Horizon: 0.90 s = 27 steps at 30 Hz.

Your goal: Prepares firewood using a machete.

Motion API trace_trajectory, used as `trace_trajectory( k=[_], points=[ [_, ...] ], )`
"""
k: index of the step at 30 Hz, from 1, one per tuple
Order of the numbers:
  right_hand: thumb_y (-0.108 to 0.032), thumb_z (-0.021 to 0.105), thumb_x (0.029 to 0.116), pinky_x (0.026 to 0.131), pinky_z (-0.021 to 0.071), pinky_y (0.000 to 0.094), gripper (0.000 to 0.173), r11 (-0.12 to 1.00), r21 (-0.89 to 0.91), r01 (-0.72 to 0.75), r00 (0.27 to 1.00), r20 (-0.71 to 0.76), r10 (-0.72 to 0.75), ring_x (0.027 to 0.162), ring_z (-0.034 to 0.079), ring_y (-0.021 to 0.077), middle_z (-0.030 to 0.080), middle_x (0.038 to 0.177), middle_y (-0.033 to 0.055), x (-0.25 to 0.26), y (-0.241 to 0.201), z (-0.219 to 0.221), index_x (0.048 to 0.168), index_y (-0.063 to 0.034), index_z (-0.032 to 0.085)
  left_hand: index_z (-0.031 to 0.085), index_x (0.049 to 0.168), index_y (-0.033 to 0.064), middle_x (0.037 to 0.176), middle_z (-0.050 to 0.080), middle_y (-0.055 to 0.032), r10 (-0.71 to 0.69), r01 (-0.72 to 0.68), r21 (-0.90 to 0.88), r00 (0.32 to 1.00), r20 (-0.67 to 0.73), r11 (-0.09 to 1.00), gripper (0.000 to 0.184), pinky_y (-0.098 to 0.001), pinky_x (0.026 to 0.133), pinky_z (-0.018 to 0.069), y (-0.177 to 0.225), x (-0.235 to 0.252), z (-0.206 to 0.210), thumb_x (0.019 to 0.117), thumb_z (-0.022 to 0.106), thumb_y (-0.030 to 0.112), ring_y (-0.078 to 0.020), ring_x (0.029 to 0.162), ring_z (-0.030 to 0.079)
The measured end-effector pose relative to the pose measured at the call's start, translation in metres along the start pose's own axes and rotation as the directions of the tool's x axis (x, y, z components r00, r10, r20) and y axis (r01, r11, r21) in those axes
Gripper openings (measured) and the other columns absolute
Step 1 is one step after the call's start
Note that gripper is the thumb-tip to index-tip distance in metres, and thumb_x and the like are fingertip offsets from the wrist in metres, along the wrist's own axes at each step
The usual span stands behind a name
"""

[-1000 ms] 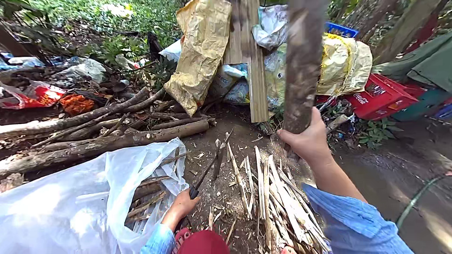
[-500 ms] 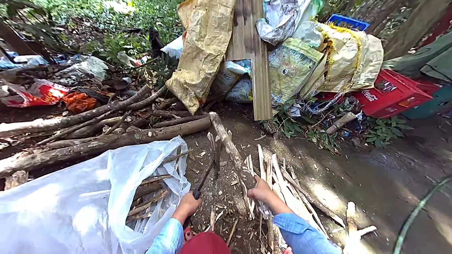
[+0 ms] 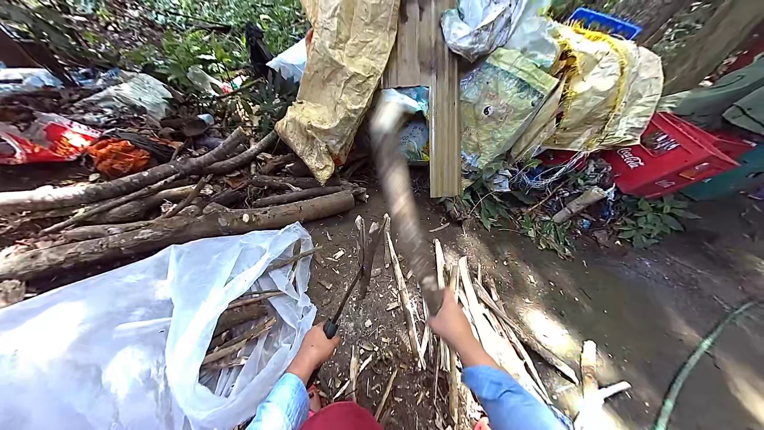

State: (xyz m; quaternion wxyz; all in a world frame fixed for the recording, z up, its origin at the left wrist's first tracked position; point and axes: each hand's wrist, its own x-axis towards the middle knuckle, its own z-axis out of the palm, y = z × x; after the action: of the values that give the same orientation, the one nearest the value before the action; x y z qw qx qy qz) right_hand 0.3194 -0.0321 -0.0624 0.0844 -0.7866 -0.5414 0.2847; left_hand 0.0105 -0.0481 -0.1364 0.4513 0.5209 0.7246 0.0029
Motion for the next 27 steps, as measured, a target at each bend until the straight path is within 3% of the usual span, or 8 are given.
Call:
trace_trajectory(
  k=[2,4,13,16,20,22,25,27],
  points=[
    [-0.024,0.08,0.0794,0.095,0.0533,0.0633,0.089,0.961,-0.256,-0.109,0.964,0.208,0.165,0.118,0.066,0.0426,0.065,0.13,0.0243,0.011,0.022,0.044,0.154,-0.0058,0.036,0.06,0.132,-0.0039,0.123,0.066,-0.0268,-0.043,0.039,0.075,0.997,0.056,0.996,0.052,-0.0559,0.102,0.0509,0.0,0.006,0.001,0.0987,0.068,0.034,-0.0382,0.115,0.067],
    [-0.027,0.081,0.0791,0.096,0.0533,0.0613,0.089,0.945,-0.287,-0.16,0.933,0.269,0.239,0.121,0.065,0.0411,0.064,0.133,0.0231,0.006,0.034,0.078,0.153,-0.0064,0.037,0.06,0.133,-0.0031,0.126,0.066,-0.0268,-0.094,0.075,0.179,0.991,0.1,0.981,0.051,-0.0571,0.101,0.0512,-0.003,0.008,0.01,0.0982,0.068,0.033,-0.0387,0.117,0.066],
    [-0.028,0.082,0.082,0.096,0.053,0.0602,0.089,0.913,0.102,-0.395,0.89,0.291,0.352,0.116,0.067,0.0406,0.068,0.124,0.0244,-0.039,0.082,0.191,0.154,-0.0045,0.036,0.056,0.139,-0.0019,0.135,0.062,-0.0271,-0.1,0.043,0.248,0.97,0.223,0.968,0.059,-0.0603,0.108,0.0468,-0.037,0.03,0.063,0.097,0.068,0.039,-0.0408,0.128,0.06],
    [-0.027,0.08,0.0851,0.101,0.0509,0.0595,0.082,0.933,0.092,-0.349,0.924,0.203,0.326,0.124,0.062,0.0423,0.06,0.137,0.027,-0.044,0.071,0.203,0.152,-0.0018,0.04,0.052,0.14,-0.0054,0.125,0.064,-0.0275,-0.08,0.072,0.036,0.945,0.317,0.997,0.06,-0.0534,0.101,0.0508,-0.027,0.022,0.061,0.0998,0.069,0.036,-0.0369,0.111,0.066],
    [-0.021,0.069,0.0929,0.108,0.0445,0.0586,0.054,0.997,-0.013,-0.075,0.996,0.051,0.076,0.132,0.054,0.0453,0.054,0.145,0.0276,-0.061,0.045,0.21,0.142,-0.002,0.058,0.043,0.141,0.0001,0.092,0.059,-0.0094,-0.055,0.201,-0.337,0.916,0.397,0.92,0.046,-0.034,0.07,0.0568,-0.028,0.014,0.071,0.108,0.057,0.028,-0.0162,0.07,0.062],
    [-0.027,0.068,0.0953,0.106,0.0476,0.0554,0.051,0.997,-0.062,-0.041,0.975,0.214,0.053,0.131,0.057,0.0417,0.056,0.143,0.0261,-0.067,0.04,0.219,0.138,-0.0006,0.06,0.041,0.145,0.001,0.1,0.061,-0.0117,-0.032,0.203,-0.351,0.899,0.436,0.914,0.045,-0.0357,0.077,0.0569,-0.034,0.014,0.079,0.1098,0.052,0.027,-0.0182,0.079,0.064],
    [-0.03,0.075,0.091,0.105,0.0483,0.0559,0.07,0.978,-0.185,-0.101,0.92,0.357,0.162,0.133,0.054,0.0422,0.051,0.147,0.0253,-0.072,0.042,0.238,0.15,-0.0032,0.047,0.043,0.15,-0.0018,0.136,0.059,-0.027,-0.021,0.097,-0.12,0.853,0.521,0.988,0.056,-0.0543,0.107,0.0468,-0.043,0.02,0.09,0.1074,0.056,0.033,-0.037,0.123,0.061],
    [-0.023,0.075,0.0892,0.103,0.0489,0.0558,0.076,0.954,-0.283,-0.095,0.923,0.334,0.191,0.132,0.054,0.0432,0.051,0.147,0.026,-0.073,0.048,0.251,0.155,-0.0056,0.041,0.042,0.152,-0.0008,0.142,0.055,-0.0301,-0.014,-0.003,0.029,0.822,0.569,1.0,0.06,-0.0594,0.109,0.0444,-0.04,0.026,0.089,0.1079,0.055,0.038,-0.0427,0.129,0.058]
  ],
)
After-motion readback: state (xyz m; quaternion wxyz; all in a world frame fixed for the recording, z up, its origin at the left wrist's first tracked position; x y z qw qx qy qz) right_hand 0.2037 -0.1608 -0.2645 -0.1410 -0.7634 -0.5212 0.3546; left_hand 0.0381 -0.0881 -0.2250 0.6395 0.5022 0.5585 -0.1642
